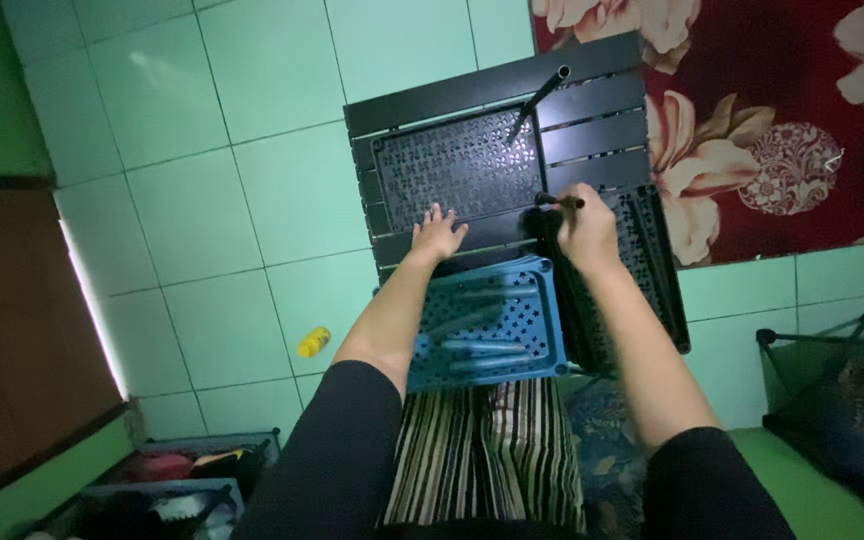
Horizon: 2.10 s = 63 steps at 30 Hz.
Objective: The person assembles a small plastic stool by inserting black rods into slots on black and blue trays, then stacking the trays together. The person repeatedly adjusts and reinserts the rods to secure the structure.
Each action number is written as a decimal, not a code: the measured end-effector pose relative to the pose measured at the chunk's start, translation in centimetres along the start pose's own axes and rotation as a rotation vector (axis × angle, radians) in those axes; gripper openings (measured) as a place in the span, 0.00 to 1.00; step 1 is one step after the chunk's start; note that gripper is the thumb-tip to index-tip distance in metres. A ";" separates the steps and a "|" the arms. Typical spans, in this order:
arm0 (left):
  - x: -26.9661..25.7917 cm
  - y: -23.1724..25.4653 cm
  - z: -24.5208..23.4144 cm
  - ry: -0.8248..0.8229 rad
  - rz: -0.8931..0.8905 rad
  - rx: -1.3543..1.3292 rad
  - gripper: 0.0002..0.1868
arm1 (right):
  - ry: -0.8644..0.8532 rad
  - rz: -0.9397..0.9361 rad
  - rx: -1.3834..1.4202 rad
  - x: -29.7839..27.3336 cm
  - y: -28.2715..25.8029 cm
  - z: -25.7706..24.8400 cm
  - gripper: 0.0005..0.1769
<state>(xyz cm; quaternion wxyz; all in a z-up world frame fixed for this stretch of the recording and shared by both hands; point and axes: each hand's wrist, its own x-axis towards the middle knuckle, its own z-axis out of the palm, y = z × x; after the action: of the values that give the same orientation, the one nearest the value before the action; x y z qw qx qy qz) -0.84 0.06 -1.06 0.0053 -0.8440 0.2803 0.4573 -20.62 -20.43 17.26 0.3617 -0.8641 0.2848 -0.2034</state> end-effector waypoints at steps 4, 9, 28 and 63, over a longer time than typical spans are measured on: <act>0.0 -0.3 0.4 0.012 0.004 -0.009 0.39 | -0.019 -0.048 0.026 -0.1 -0.2 -0.6 0.10; 0.5 -0.4 0.5 0.030 0.002 0.013 0.40 | -0.042 -0.069 0.011 0.3 -0.5 -0.8 0.08; -20.3 -2.0 -3.0 0.745 0.267 -0.471 0.35 | 0.169 0.122 -0.259 -8.1 6.2 -3.9 0.34; -32.2 -5.7 -7.8 0.613 0.351 -0.454 0.35 | -0.183 0.842 -0.391 -19.3 2.5 -1.6 0.15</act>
<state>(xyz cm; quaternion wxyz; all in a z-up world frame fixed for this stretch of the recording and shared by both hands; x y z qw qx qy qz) -5.84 17.86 27.03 -0.3425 -0.8601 0.3007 0.2292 -36.92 -10.35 13.63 0.2669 -0.7399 0.6102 0.0952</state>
